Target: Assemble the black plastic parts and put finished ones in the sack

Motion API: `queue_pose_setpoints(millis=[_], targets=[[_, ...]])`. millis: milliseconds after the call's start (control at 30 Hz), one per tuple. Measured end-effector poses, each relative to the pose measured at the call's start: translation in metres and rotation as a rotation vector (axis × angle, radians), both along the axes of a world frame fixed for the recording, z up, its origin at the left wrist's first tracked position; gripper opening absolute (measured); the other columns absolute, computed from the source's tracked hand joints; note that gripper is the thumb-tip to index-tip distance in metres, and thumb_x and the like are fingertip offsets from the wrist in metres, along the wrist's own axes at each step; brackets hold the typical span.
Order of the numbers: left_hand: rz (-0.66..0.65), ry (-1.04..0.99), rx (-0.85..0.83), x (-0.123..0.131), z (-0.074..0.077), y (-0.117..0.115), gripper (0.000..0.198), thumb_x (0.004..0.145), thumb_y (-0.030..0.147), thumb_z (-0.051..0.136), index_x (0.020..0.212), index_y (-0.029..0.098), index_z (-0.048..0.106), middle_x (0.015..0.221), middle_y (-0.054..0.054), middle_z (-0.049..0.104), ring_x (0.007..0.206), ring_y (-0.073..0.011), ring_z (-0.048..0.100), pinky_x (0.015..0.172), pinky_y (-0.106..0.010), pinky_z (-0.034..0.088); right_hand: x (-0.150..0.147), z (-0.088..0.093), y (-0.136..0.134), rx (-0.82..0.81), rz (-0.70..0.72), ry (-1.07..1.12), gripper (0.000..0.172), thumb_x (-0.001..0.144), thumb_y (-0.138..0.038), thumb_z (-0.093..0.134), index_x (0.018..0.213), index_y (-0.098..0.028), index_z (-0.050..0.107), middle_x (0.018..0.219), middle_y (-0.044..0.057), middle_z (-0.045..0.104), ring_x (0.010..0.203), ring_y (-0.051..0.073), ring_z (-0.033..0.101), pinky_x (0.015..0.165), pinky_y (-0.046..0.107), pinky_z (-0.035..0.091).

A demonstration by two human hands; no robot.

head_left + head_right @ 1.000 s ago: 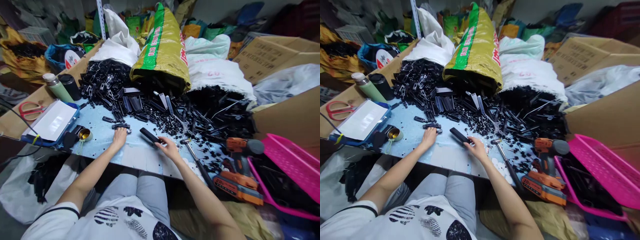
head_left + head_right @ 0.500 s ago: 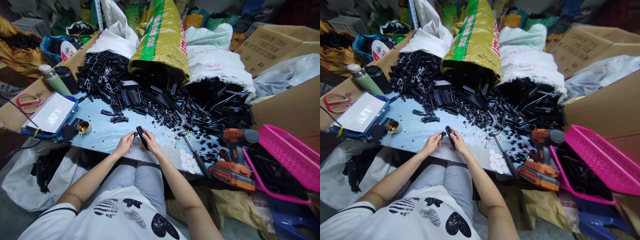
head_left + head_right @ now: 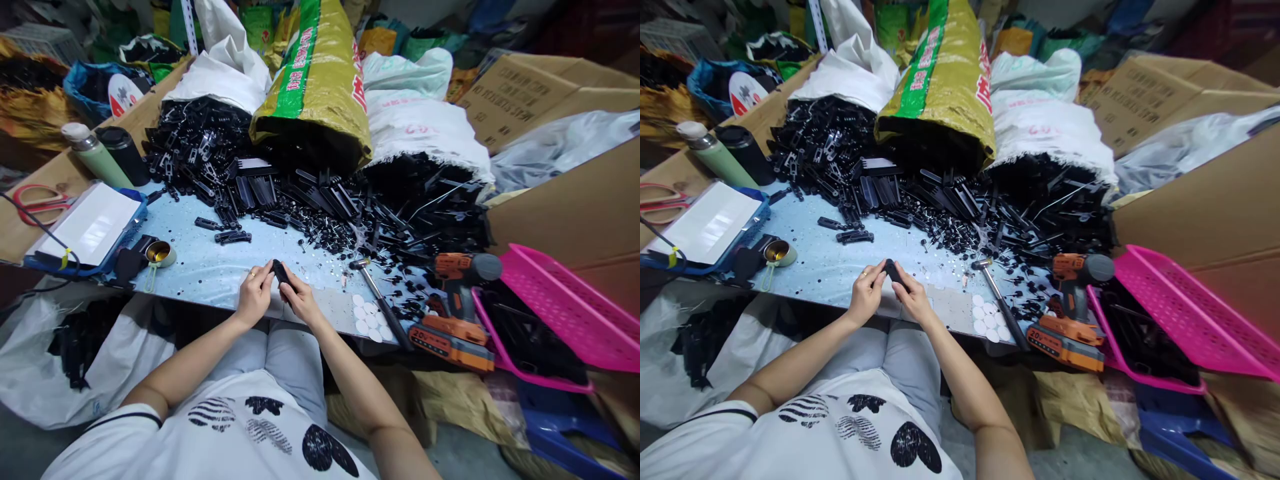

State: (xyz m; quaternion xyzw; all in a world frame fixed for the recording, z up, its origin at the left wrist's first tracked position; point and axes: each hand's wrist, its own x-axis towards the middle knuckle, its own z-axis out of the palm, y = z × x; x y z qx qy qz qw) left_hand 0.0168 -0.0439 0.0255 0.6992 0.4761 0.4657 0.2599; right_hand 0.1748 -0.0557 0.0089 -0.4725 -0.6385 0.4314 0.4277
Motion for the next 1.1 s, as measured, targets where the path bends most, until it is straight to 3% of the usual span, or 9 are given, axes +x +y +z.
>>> queue_pose_setpoints(millis=[233,400,467,533,667,733,833,967,1100], targets=[[0.046,-0.091,0.097,0.003,0.008,0.006,0.035,0.095,0.030,0.037,0.119,0.018,0.058,0.099,-0.009,0.062,0.092,-0.0164,0.058,0.084,-0.031,0.047,-0.027,-0.008,-0.008,0.075,-0.107,0.034,0.055,0.091,-0.043,0.043,0.142,-0.023,0.035,0.087,0.004,0.058,0.058,0.009,0.049,0.063,0.028,0.049],[0.087,-0.062,-0.044,-0.003,-0.010,0.006,0.037,0.094,0.030,0.035,0.125,0.018,0.052,0.103,-0.010,0.061,0.089,-0.0171,0.061,0.083,-0.034,0.049,-0.024,-0.011,0.003,0.107,0.001,-0.152,0.054,0.094,-0.043,0.037,0.143,-0.023,0.031,0.100,0.007,0.060,0.070,0.012,0.056,0.074,0.030,0.049],[0.159,0.028,-0.161,-0.007,-0.019,0.005,0.042,0.092,0.028,0.039,0.132,0.018,0.043,0.107,-0.011,0.059,0.091,-0.0194,0.061,0.082,-0.036,0.050,0.000,-0.005,0.026,0.118,0.038,-0.374,0.048,0.094,-0.042,0.038,0.138,-0.024,0.040,0.110,0.008,0.059,0.089,0.017,0.057,0.083,0.032,0.047],[0.110,0.242,-0.178,-0.012,-0.022,0.008,0.050,0.086,0.022,0.047,0.135,0.019,0.040,0.118,-0.014,0.055,0.109,-0.0255,0.055,0.090,-0.042,0.046,0.044,0.005,0.059,0.128,-0.112,-0.648,0.042,0.095,-0.038,0.036,0.132,-0.023,0.048,0.118,0.010,0.056,0.103,0.020,0.052,0.088,0.033,0.044],[-0.379,0.687,0.022,-0.011,-0.014,0.024,0.053,0.076,0.010,0.050,0.126,0.026,0.051,0.133,-0.009,0.048,0.133,-0.0300,0.029,0.108,-0.055,0.020,0.158,0.027,0.122,0.099,-0.531,-1.205,0.041,0.096,-0.017,0.024,0.123,-0.008,0.053,0.127,0.022,0.046,0.112,0.022,0.042,0.088,0.035,0.038],[-0.586,0.820,0.073,-0.005,-0.008,0.034,0.047,0.079,0.007,0.045,0.121,0.028,0.055,0.121,-0.007,0.057,0.126,-0.0270,0.039,0.107,-0.057,0.015,0.207,0.032,0.138,0.065,-0.495,-1.271,0.036,0.095,-0.016,0.030,0.104,-0.006,0.063,0.122,0.023,0.049,0.111,0.023,0.042,0.090,0.037,0.035],[-0.646,0.939,0.087,0.002,-0.005,0.042,0.042,0.084,0.006,0.038,0.117,0.024,0.056,0.098,-0.008,0.064,0.103,-0.0229,0.054,0.101,-0.049,0.026,0.254,0.035,0.143,0.038,-0.315,-1.362,0.024,0.089,-0.012,0.043,0.089,-0.012,0.067,0.119,0.017,0.055,0.113,0.022,0.043,0.092,0.039,0.034],[-0.488,1.006,0.017,-0.001,-0.007,0.038,0.037,0.087,0.011,0.040,0.121,0.018,0.052,0.094,-0.012,0.062,0.092,-0.0234,0.056,0.083,-0.037,0.037,0.268,0.046,0.128,0.180,-0.225,-1.564,0.031,0.087,-0.005,0.037,0.100,-0.015,0.064,0.113,0.012,0.060,0.118,0.023,0.041,0.101,0.051,0.022],[-0.468,0.992,-0.044,-0.005,-0.009,0.034,0.034,0.088,0.025,0.048,0.122,0.019,0.050,0.100,-0.012,0.060,0.097,-0.0255,0.053,0.082,-0.036,0.037,0.209,0.064,0.082,0.248,-0.175,-1.446,0.029,0.093,-0.020,0.038,0.112,-0.017,0.058,0.094,0.012,0.063,0.096,0.023,0.053,0.091,0.046,0.034]])
